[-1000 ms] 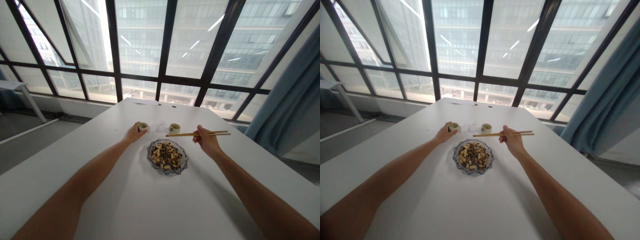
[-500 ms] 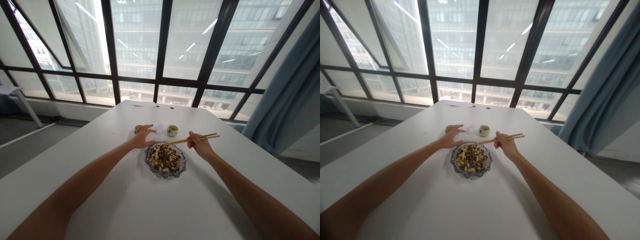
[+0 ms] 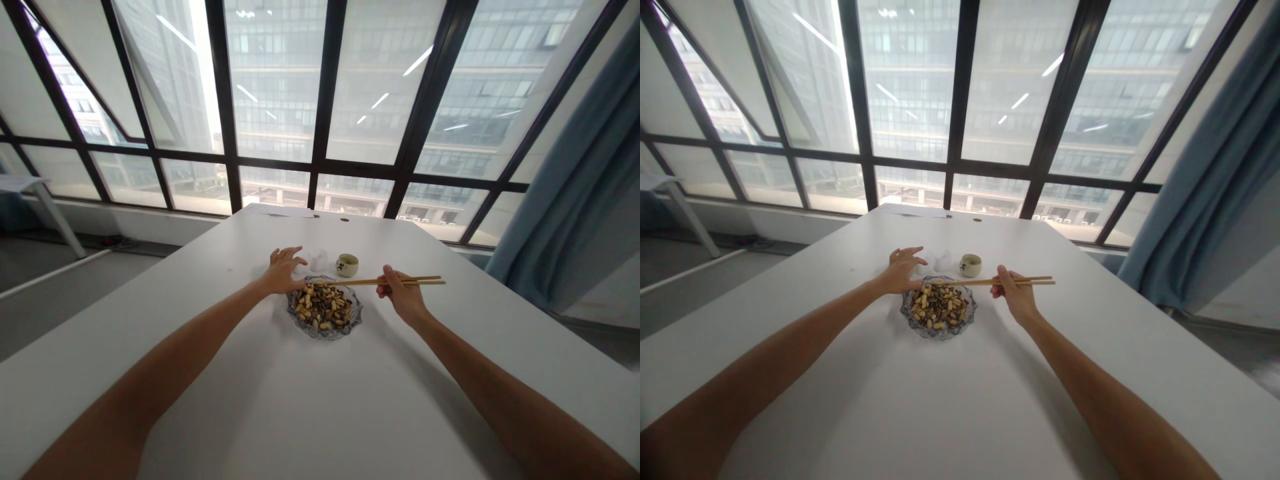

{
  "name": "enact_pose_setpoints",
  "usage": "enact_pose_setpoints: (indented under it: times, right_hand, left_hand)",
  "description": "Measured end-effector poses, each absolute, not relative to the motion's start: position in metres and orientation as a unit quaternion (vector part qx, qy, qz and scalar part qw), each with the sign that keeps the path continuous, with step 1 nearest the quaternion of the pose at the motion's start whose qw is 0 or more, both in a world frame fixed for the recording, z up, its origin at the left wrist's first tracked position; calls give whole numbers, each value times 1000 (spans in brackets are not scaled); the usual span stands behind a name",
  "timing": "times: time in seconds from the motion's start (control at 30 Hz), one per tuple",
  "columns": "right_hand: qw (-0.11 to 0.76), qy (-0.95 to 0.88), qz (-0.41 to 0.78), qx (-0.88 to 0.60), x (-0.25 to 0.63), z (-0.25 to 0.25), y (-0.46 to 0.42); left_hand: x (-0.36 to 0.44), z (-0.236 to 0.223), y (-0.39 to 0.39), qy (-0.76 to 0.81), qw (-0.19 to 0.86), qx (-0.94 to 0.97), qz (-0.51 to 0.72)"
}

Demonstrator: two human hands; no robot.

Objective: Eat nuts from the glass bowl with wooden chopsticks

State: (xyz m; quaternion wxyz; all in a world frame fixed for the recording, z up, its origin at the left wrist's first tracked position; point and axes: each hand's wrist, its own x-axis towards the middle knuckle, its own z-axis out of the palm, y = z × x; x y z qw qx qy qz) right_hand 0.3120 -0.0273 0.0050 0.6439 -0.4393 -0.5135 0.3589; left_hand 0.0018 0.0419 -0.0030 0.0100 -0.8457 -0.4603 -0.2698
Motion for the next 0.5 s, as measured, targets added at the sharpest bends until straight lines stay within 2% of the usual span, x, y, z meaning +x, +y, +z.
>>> enact_pose_setpoints:
  times: [0.23, 0.4, 0.5]
  right_hand:
    - [647, -513, 370, -426, 302, 0, -7]
    - [636, -504, 404, -423, 298, -10, 4]
    - [642, -485, 420, -421, 299, -18, 2]
  left_hand:
    - [-4, 7, 79, -480, -16, -838, -258]
    - [17, 20, 102, -501, -13, -829, -247]
    - [36, 22, 116, -483, -45, -845, -223]
